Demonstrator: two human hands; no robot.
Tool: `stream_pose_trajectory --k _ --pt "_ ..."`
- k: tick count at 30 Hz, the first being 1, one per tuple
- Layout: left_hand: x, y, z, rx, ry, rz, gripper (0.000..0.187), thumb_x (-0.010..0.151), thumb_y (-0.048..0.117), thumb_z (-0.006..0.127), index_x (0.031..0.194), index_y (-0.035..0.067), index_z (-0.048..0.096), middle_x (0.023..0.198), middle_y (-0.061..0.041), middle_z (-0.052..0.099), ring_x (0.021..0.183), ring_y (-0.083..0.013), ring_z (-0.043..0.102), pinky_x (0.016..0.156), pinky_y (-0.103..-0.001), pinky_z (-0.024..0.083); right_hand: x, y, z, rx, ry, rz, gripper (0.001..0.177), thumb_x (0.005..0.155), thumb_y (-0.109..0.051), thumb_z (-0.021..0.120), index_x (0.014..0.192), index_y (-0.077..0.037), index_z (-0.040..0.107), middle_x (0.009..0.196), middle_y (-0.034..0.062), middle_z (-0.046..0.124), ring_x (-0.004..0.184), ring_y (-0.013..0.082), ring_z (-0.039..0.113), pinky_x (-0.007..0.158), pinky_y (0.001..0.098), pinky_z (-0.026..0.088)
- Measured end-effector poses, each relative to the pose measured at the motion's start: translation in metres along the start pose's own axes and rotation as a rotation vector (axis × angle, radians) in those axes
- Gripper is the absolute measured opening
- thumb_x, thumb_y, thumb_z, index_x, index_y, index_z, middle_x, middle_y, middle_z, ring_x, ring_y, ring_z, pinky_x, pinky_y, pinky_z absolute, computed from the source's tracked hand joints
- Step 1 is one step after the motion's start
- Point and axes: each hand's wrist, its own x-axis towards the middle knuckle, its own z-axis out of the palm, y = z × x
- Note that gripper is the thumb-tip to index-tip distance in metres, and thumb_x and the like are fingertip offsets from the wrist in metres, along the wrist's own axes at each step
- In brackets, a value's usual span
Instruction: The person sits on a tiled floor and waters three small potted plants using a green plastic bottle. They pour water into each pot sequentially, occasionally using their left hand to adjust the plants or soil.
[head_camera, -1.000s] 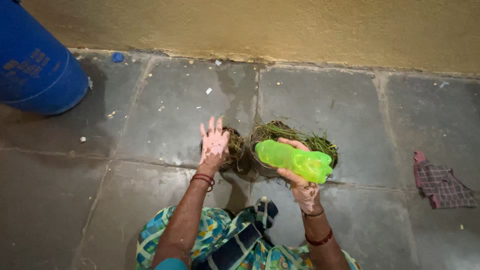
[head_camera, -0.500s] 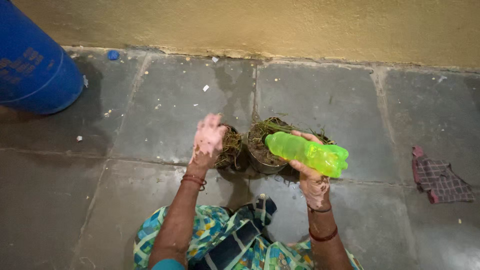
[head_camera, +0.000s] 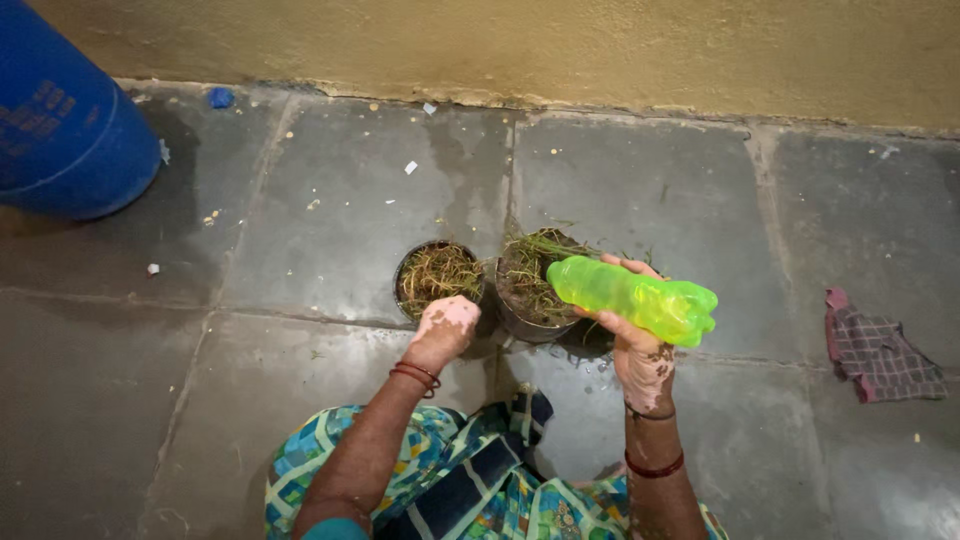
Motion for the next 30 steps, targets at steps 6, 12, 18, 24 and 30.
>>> stream_pose_trajectory --k 6,12,18,24,30 --pt "0.005 0.0 -0.012 -0.151 -0.128 0.011 0.015 0.074 0.007 0.068 0.084 0.011 0.078 0.081 -0.017 0.072 0.08 -0.0364 0.07 0.073 -0.046 0.057 0.0 -0.004 0.002 0.019 -0.017 -0.007 0.064 0.082 0.004 0.076 0.141 -0.003 0.051 0.145 0.0169 0.056 0.129 0.0331 0.06 0.096 0.0512 0.062" --pt "0.006 -0.028 -0.005 -0.029 -0.205 -0.085 0.012 0.084 0.02 0.074 0.081 0.009 0.071 0.08 -0.011 0.069 0.08 -0.0248 0.07 0.073 -0.037 0.06 0.0 0.004 0.016 -0.008 -0.113 0.011 0.07 0.077 0.001 0.081 0.14 -0.001 0.051 0.143 0.0179 0.057 0.132 0.0319 0.06 0.101 0.0513 0.062" --pt "-0.008 -0.086 0.0 -0.031 0.153 -0.112 0.009 0.08 0.017 0.073 0.087 0.01 0.072 0.087 -0.012 0.072 0.086 -0.0286 0.07 0.079 -0.04 0.059 -0.013 0.015 0.033 0.018 -0.181 0.096 0.072 0.077 0.004 0.081 0.142 0.0 0.051 0.145 0.0164 0.057 0.129 0.0285 0.061 0.103 0.0435 0.059" --pt "-0.002 -0.084 -0.016 -0.071 0.182 -0.207 0.033 0.078 0.028 0.08 0.1 0.005 0.07 0.103 -0.018 0.071 0.1 -0.0358 0.067 0.087 -0.046 0.054 -0.014 0.022 0.036 0.031 -0.144 0.125 0.072 0.077 0.007 0.079 0.143 -0.002 0.05 0.145 0.0152 0.057 0.125 0.0293 0.062 0.097 0.0445 0.06" --pt "0.005 -0.061 -0.05 -0.113 0.124 -0.31 0.051 0.081 0.025 0.081 0.125 0.008 0.063 0.138 -0.022 0.058 0.118 -0.0392 0.061 0.099 -0.046 0.052 -0.003 0.02 0.013 -0.074 -0.075 0.046 0.065 0.079 0.004 0.077 0.139 -0.001 0.054 0.142 0.0152 0.059 0.13 0.0304 0.061 0.099 0.0481 0.063"
